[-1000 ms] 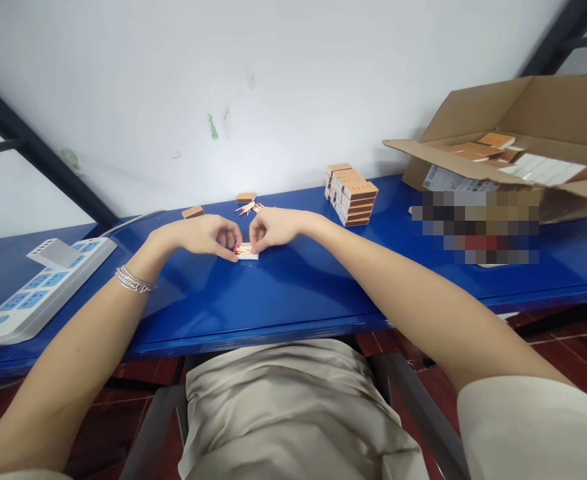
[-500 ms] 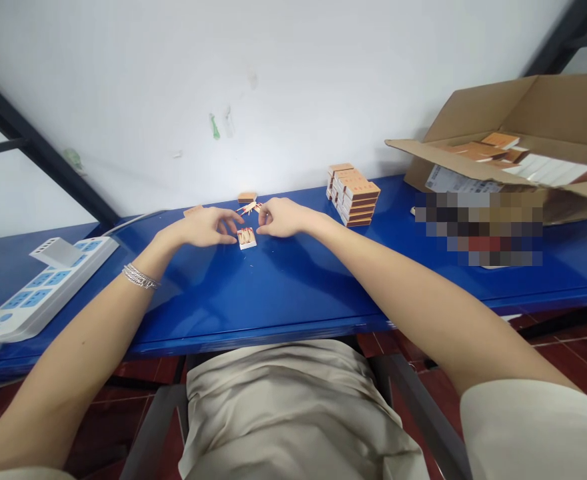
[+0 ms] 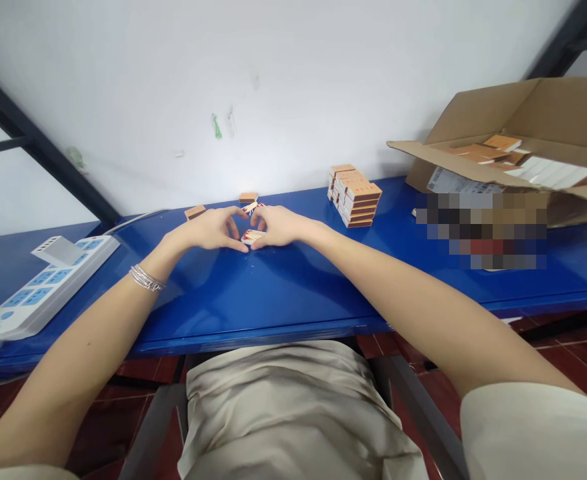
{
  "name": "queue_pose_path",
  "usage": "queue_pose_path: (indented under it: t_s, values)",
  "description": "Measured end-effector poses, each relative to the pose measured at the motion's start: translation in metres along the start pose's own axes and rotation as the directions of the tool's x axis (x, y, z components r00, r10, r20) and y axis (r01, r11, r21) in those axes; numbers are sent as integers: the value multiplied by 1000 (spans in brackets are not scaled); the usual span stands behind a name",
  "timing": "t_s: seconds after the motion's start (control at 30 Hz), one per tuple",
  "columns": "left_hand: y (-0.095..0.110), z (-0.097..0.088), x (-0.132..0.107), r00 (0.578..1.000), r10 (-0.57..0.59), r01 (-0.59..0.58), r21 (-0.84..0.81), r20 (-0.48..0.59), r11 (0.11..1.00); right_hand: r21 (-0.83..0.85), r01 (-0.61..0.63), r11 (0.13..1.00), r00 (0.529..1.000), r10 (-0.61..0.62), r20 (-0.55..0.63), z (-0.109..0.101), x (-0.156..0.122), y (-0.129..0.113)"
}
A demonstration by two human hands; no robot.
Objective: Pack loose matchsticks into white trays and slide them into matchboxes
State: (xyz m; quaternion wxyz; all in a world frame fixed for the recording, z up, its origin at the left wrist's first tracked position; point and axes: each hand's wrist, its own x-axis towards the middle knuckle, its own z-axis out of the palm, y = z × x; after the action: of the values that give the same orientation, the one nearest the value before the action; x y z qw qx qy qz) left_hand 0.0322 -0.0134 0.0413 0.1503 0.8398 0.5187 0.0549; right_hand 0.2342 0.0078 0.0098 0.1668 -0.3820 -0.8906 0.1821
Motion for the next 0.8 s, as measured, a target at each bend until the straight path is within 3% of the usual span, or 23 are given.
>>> queue_pose_path:
  t_s: [0.27,0.8]
  values:
    - [-30,-8,6,994,-86,86,7,60,996,-16,35,999,999,-35,-2,7,1,-4]
    - [-32,-7,8,995,-75,74,7,70,997,-87,11,996,998,-17,-68,7,3,2]
